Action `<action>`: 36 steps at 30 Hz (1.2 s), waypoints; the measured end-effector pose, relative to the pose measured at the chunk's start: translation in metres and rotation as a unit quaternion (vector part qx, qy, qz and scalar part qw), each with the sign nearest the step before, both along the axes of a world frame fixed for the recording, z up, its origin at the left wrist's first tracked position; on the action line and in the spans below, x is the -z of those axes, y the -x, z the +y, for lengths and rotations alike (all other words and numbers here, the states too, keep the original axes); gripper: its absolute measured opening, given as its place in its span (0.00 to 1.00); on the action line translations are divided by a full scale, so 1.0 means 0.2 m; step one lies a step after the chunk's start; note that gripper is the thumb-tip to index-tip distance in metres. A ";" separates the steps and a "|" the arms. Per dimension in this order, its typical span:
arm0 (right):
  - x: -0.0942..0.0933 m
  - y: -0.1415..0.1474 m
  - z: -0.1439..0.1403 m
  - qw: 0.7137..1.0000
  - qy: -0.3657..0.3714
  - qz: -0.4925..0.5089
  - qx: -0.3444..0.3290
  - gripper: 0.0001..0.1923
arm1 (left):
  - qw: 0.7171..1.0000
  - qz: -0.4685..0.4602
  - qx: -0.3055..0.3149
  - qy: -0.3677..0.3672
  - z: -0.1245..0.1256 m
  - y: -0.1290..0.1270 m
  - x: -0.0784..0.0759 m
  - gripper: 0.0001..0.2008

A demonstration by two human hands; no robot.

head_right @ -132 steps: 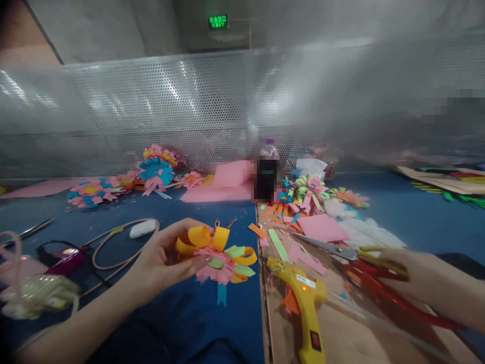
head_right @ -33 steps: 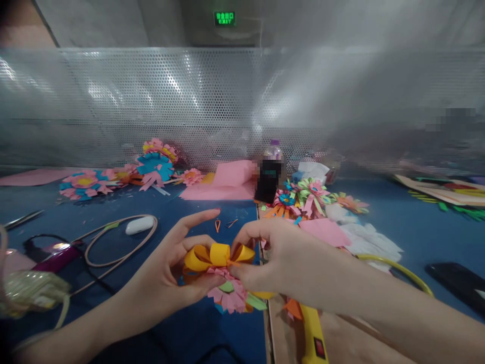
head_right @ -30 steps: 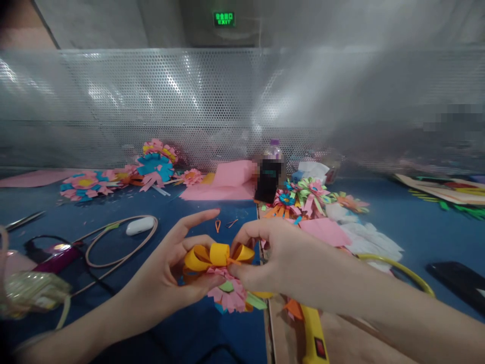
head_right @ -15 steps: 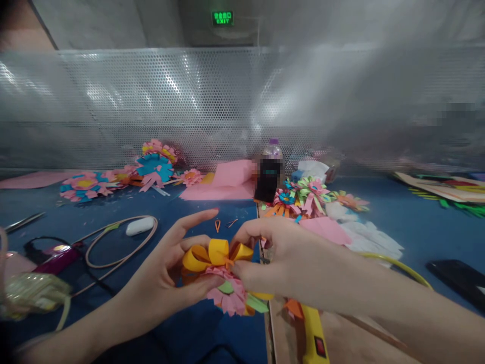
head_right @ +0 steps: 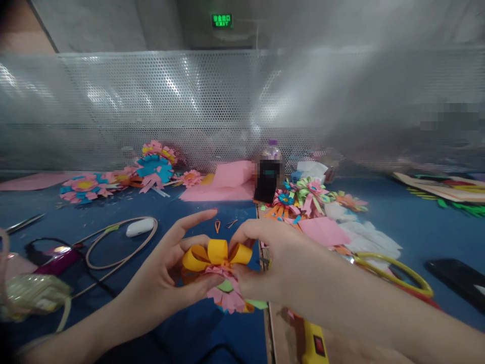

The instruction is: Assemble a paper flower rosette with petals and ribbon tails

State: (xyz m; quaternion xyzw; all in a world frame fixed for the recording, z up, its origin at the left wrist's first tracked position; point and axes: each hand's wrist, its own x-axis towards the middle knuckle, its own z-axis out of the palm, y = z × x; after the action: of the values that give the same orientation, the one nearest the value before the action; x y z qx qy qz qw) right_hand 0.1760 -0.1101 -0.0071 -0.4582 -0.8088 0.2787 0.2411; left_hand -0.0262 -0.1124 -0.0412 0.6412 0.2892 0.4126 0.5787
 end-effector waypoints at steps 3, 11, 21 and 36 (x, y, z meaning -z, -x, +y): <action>0.00 0.02 0.00 1.000 -0.026 0.001 0.013 0.07 | 1.000 -0.005 -0.006 -0.001 0.00 0.00 0.00 0.33; 0.00 -0.01 -0.02 0.999 -0.046 0.009 0.014 0.10 | 1.000 -0.008 0.000 0.012 0.00 0.00 -0.01 0.33; 0.02 0.04 0.04 0.997 -0.073 0.012 0.012 0.12 | 0.998 -0.004 -0.052 0.020 0.00 -0.02 0.00 0.34; -0.06 -0.10 0.11 0.993 -0.057 0.085 0.051 0.13 | 0.984 0.025 -0.175 0.010 0.10 0.01 -0.02 0.28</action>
State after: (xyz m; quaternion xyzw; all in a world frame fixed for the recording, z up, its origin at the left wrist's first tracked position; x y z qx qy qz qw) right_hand 0.1961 -0.0876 0.0058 -0.4589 -0.7757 0.2577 0.3484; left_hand -0.0279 -0.0915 -0.0367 0.5848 0.4153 0.4888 0.4966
